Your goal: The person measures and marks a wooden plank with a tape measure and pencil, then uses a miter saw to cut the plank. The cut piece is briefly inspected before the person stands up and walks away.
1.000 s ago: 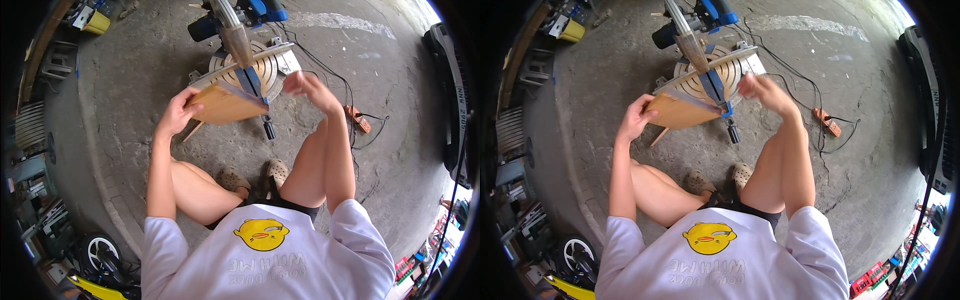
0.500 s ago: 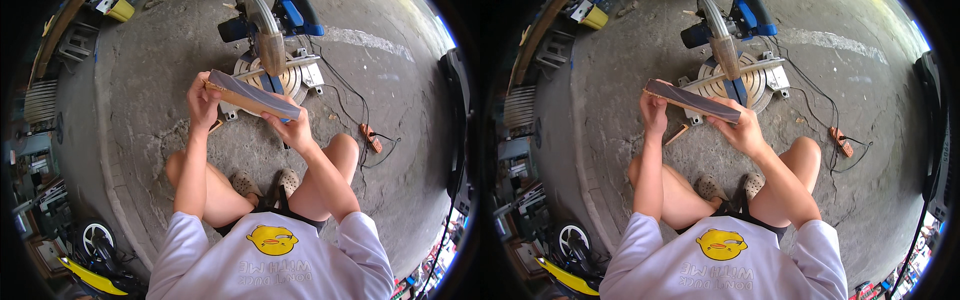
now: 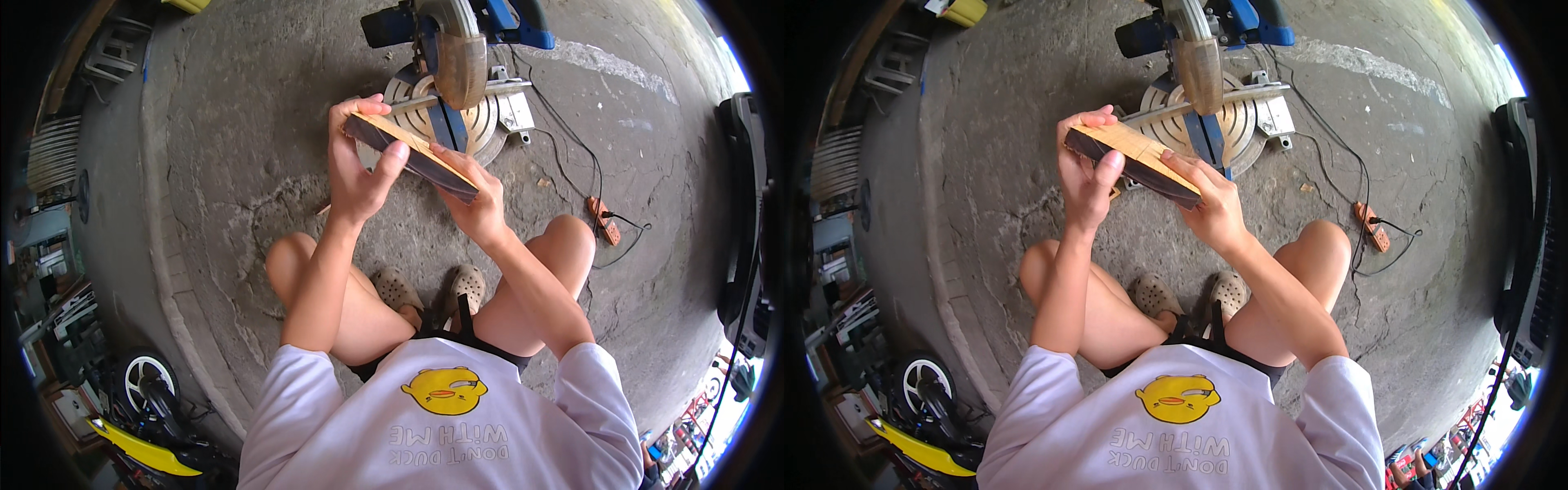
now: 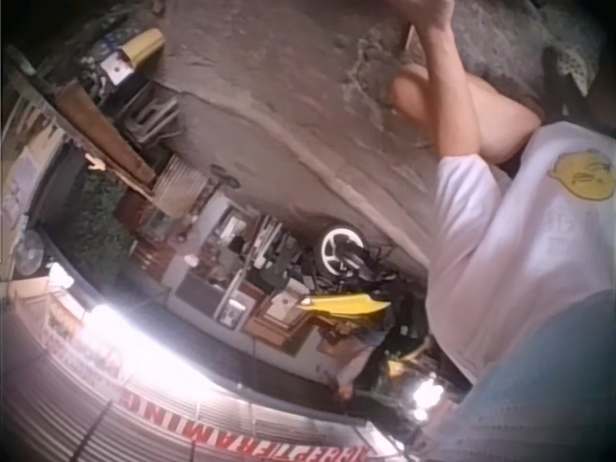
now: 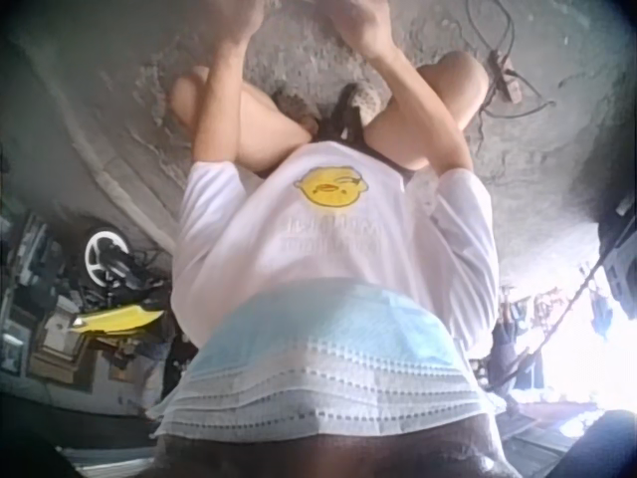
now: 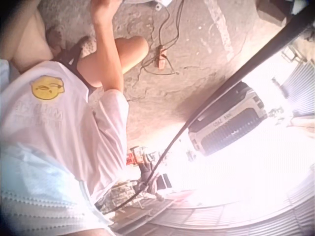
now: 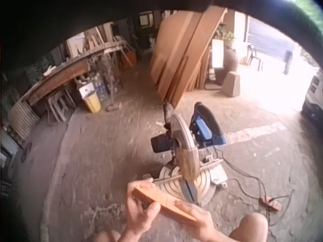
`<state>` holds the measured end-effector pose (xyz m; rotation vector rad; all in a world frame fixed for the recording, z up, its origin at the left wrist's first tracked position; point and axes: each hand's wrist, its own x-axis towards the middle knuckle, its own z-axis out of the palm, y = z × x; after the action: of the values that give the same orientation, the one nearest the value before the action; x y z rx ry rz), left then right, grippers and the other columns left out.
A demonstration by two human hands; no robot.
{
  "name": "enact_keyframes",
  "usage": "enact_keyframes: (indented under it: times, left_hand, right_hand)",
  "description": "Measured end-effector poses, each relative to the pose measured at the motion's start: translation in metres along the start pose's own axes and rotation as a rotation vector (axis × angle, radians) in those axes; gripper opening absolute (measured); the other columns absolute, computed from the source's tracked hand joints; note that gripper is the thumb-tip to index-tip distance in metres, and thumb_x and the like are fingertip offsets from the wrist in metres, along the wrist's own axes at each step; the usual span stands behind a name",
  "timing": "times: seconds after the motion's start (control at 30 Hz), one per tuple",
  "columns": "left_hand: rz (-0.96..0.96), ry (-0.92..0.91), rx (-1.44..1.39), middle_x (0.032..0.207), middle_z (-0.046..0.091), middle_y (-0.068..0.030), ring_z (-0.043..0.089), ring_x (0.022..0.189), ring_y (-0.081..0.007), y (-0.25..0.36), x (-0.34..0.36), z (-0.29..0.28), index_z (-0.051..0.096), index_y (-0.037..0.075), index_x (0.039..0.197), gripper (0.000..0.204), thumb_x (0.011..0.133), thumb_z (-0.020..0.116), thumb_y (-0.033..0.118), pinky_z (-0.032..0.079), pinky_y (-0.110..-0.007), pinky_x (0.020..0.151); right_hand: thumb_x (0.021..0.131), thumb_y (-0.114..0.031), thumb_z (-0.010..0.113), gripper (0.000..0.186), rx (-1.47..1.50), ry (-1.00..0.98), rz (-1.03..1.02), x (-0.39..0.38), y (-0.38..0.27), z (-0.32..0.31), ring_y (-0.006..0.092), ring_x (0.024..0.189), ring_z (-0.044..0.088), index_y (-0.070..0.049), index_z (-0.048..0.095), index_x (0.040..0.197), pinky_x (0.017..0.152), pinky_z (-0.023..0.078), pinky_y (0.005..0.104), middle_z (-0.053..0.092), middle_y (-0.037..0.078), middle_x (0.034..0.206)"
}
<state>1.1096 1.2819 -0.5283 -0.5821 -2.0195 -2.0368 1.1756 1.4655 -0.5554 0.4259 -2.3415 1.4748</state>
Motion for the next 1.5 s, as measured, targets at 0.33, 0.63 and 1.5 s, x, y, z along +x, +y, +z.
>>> enact_keyframes:
  times: [0.33, 0.63, 1.5]
  left_hand:
    - [0.046, -0.065, 0.008, 0.119, 0.053, -0.0165, 0.049, 0.122, -0.0269, -0.004, 0.003, -0.005, 0.048, 0.001, 0.122, 0.053, 0.087, 0.065, 0.037, 0.035, -0.043, 0.107]
    - [-0.033, 0.043, -0.03, 0.089, 0.051, -0.0035, 0.048, 0.08, -0.0098, -0.012, 0.004, -0.003, 0.052, 0.004, 0.098, 0.03, 0.094, 0.055, 0.034, 0.038, -0.027, 0.073]
    - [-0.424, -0.453, -0.598, 0.128, 0.061, -0.0217, 0.06, 0.118, -0.0301, 0.013, 0.015, -0.044, 0.045, -0.002, 0.141, 0.099, 0.091, 0.022, 0.081, 0.044, -0.043, 0.103]
  right_hand:
    - [0.078, 0.008, 0.075, 0.051, 0.012, 0.029, -0.039, -0.001, 0.007, 0.005, 0.0298, 0.105, 0.07, -0.001, 0.06, 0.126, 0.088, 0.056, 0.0347, 0.068, 0.016, 0.122]
    - [0.071, -0.005, 0.083, 0.06, -0.054, -0.025, -0.06, -0.013, -0.01, 0.015, 0.0269, 0.073, 0.068, -0.006, 0.06, 0.127, 0.062, 0.057, 0.0355, 0.069, 0.01, 0.096]
    - [0.087, -0.033, 0.078, 0.037, 0.45, -0.324, 0.413, -0.021, 0.016, -0.023, 0.0088, 0.081, 0.048, -0.003, 0.059, 0.097, 0.073, 0.045, 0.0269, 0.055, -0.001, 0.085]
